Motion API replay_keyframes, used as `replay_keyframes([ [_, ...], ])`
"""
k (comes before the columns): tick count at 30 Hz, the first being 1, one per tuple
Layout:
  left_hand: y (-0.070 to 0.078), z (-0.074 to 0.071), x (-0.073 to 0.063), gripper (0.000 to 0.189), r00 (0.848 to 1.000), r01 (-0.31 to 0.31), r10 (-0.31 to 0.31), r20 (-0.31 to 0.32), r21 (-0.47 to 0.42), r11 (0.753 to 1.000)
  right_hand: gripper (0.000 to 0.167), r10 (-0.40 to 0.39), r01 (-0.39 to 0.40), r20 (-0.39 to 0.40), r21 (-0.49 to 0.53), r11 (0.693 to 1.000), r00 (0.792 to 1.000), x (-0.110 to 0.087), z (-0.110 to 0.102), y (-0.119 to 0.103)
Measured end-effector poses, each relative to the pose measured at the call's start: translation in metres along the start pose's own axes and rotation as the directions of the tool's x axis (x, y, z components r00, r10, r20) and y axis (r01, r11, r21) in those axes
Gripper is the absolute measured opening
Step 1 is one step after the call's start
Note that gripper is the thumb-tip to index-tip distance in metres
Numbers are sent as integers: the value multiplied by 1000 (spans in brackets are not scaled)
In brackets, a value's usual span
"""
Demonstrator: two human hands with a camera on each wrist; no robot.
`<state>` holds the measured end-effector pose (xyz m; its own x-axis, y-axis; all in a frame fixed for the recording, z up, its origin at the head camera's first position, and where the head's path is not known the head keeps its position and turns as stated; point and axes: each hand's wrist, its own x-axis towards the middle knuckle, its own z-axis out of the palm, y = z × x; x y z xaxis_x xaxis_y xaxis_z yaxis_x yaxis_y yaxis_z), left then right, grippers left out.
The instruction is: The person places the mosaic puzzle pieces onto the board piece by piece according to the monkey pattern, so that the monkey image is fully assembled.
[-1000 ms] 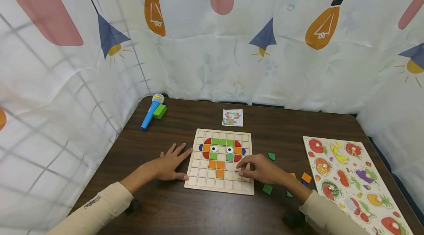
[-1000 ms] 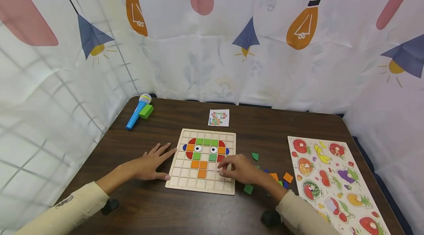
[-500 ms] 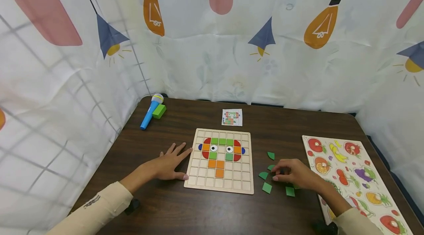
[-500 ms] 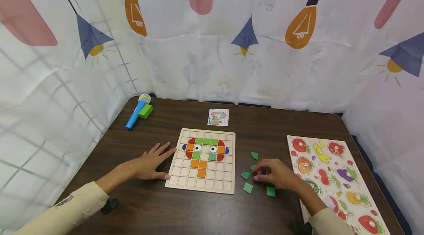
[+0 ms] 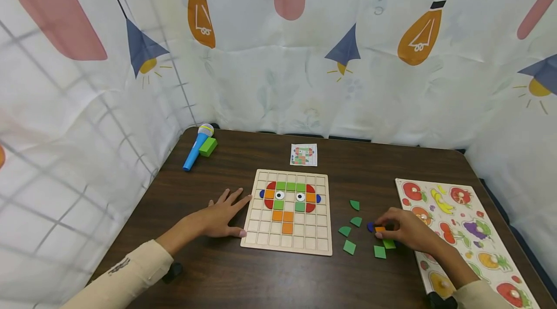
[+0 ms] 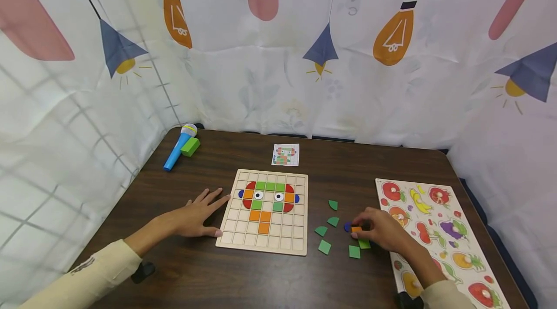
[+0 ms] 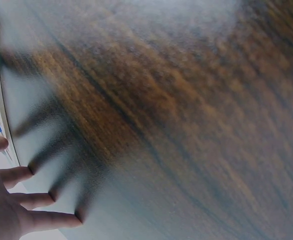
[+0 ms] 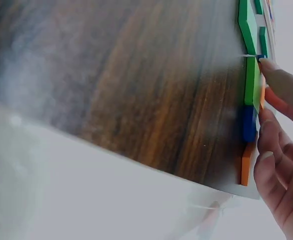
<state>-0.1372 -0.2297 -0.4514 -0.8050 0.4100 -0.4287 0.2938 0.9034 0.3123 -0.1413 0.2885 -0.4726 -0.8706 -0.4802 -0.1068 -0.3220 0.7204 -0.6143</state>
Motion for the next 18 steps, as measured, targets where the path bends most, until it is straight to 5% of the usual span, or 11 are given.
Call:
replay_keyframes([
  [18, -1, 1, 0, 96, 1000, -12, 12, -11, -5, 1000, 23, -23, 24, 10, -22, 999, 1000, 2, -4, 6],
])
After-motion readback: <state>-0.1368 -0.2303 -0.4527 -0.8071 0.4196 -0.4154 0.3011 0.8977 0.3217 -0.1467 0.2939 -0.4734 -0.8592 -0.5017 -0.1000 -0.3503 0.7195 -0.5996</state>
